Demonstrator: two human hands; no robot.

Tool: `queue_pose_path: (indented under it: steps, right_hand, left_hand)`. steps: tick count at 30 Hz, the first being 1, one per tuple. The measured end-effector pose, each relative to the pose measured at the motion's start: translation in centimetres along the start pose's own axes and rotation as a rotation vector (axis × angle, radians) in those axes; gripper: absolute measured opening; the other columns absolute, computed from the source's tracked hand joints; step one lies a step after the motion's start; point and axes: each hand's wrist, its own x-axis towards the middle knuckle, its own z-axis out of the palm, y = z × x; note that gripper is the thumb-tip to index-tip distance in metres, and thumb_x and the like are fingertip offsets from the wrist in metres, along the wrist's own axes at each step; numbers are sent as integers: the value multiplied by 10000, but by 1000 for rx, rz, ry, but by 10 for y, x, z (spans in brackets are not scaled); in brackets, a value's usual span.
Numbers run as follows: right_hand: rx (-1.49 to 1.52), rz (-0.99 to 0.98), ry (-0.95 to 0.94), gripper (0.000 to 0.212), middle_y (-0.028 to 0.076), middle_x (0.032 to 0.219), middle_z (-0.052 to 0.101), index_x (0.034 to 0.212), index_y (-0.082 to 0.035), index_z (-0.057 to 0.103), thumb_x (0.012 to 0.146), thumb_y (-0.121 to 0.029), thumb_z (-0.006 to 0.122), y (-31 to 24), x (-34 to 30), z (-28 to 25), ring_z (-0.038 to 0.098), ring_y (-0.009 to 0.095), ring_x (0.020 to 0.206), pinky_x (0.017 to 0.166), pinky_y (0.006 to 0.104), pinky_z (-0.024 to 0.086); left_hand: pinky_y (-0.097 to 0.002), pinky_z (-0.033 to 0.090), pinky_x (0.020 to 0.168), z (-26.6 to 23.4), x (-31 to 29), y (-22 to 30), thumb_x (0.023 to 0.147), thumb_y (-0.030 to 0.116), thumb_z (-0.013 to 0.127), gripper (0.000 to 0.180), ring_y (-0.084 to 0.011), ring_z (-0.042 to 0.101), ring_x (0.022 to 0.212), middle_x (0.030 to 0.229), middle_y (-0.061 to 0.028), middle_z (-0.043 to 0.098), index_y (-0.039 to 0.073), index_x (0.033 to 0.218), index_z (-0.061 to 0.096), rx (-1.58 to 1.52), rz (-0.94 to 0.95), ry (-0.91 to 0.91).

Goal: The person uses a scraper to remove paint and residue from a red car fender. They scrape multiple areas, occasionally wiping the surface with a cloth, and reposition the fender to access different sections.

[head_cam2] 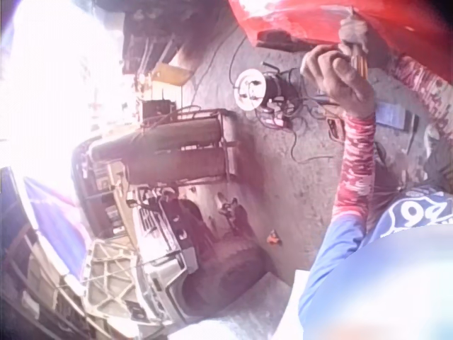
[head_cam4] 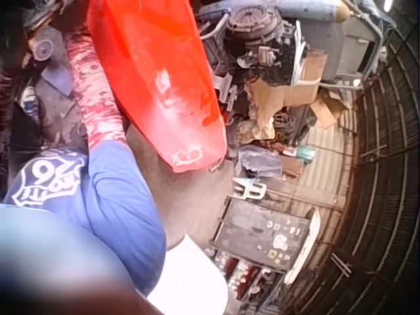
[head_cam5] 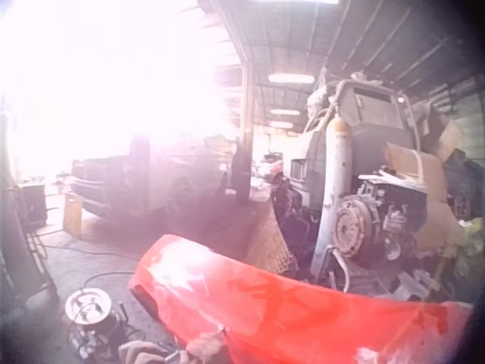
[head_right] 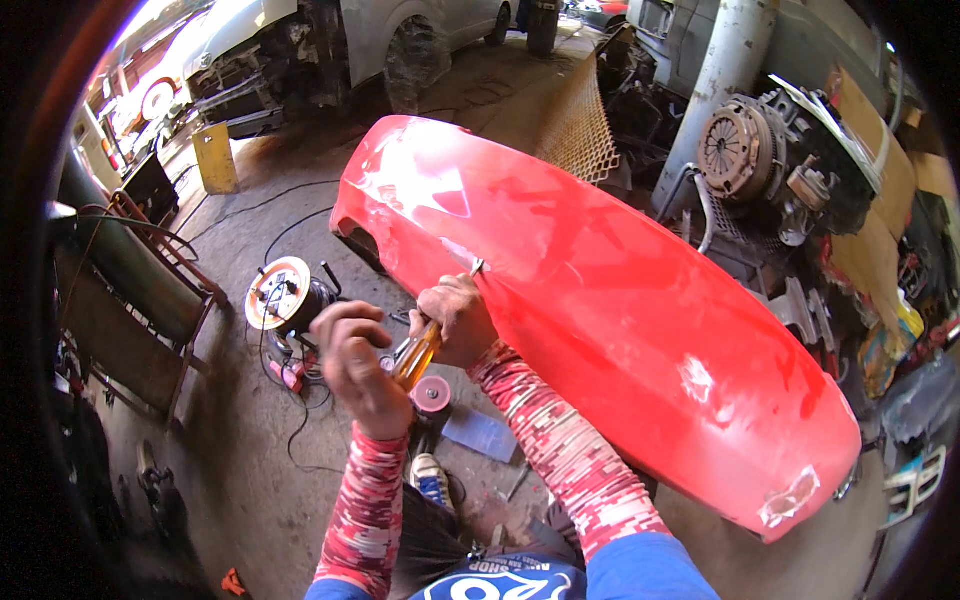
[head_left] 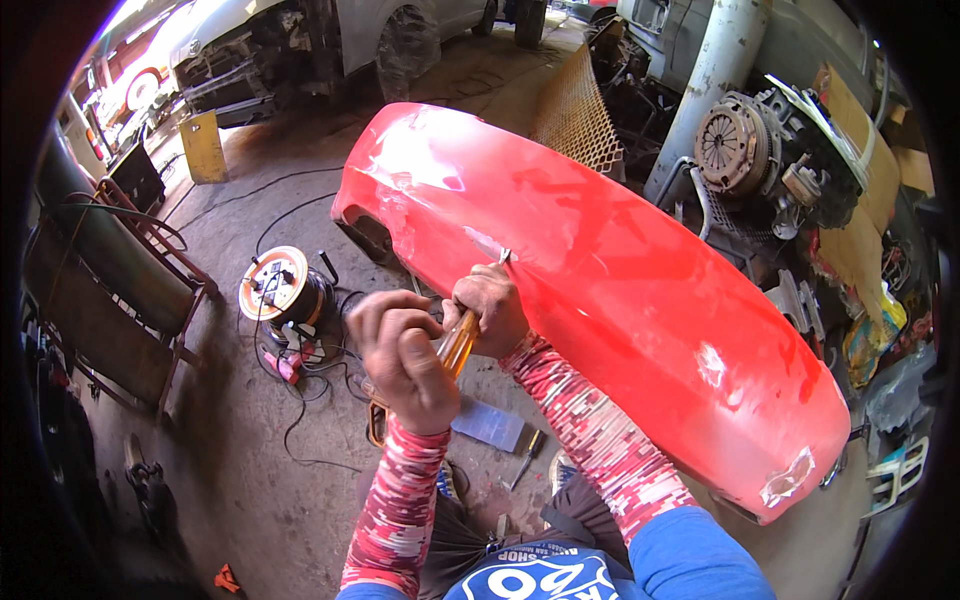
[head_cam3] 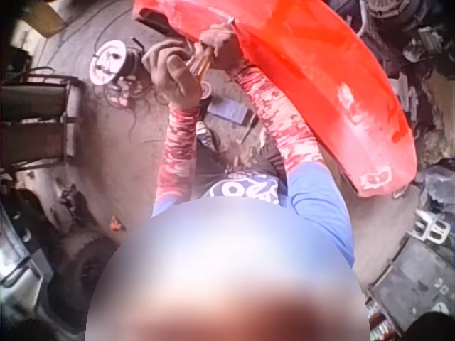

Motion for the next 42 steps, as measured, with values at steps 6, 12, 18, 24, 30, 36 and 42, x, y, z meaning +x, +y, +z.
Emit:
queue_pose_path:
  steps: [6, 12, 18, 24, 30, 36, 42]
  right_hand:
    - [12, -1, -31, 289, 91, 606, 510, 649, -100, 479, 742, -110, 753, 0, -2, -2, 519, 309, 595, 619, 435, 409]
    - [9, 132, 20, 244, 130, 647, 552, 686, -90, 509, 787, -125, 728, -6, 12, 0, 565, 373, 648, 641, 478, 433]
    - [81, 243, 106, 238, 160, 656, 559, 708, -73, 510, 828, -118, 711, -12, 22, 3, 593, 404, 674, 627, 499, 445]
    - [76, 202, 157, 235, 166, 631, 542, 700, -72, 496, 808, -87, 704, -7, 21, 4, 585, 409, 636, 616, 505, 452]
    - [66, 143, 182, 224, 133, 615, 501, 677, -66, 492, 762, -34, 697, -2, 19, 2, 547, 344, 576, 584, 447, 421]
    - [54, 75, 57, 237, 121, 617, 519, 662, -91, 495, 737, -92, 720, 1, 7, -1, 547, 336, 607, 626, 449, 417]
    - [5, 38, -38, 234, 112, 635, 550, 645, -105, 505, 699, -148, 729, 4, -3, -3, 569, 336, 647, 657, 462, 428]
  left_hand:
    - [-383, 471, 878, 2, -49, -17, 1022, 314, 525, 354, -294, 593, 991, 1036, -172, 616, -28, 991, 612, -79, -231, -174]
    - [-352, 511, 814, -8, -12, 4, 965, 135, 619, 216, -265, 631, 926, 1044, -164, 615, -41, 1090, 610, -130, -183, -238]
    - [-362, 510, 813, -4, 2, 4, 999, 63, 580, 141, -286, 626, 879, 994, -168, 608, -48, 1085, 596, -30, -136, -330]
    - [-417, 493, 910, -22, 40, 28, 967, 146, 617, 210, -324, 632, 1012, 1043, -200, 639, -33, 1069, 656, 2, -52, -384]
    - [-382, 500, 952, -39, 98, 81, 1097, 232, 341, 335, -294, 626, 1030, 1059, -184, 639, 8, 984, 562, -272, 126, 322]
    - [-357, 401, 778, 23, 28, -2, 1131, 283, 337, 448, -249, 511, 825, 833, -105, 513, 27, 784, 460, 80, -9, -67]
    - [-418, 403, 865, 11, -3, -13, 1080, 288, 373, 442, -306, 541, 906, 864, -136, 608, 44, 770, 573, 42, -57, -78]
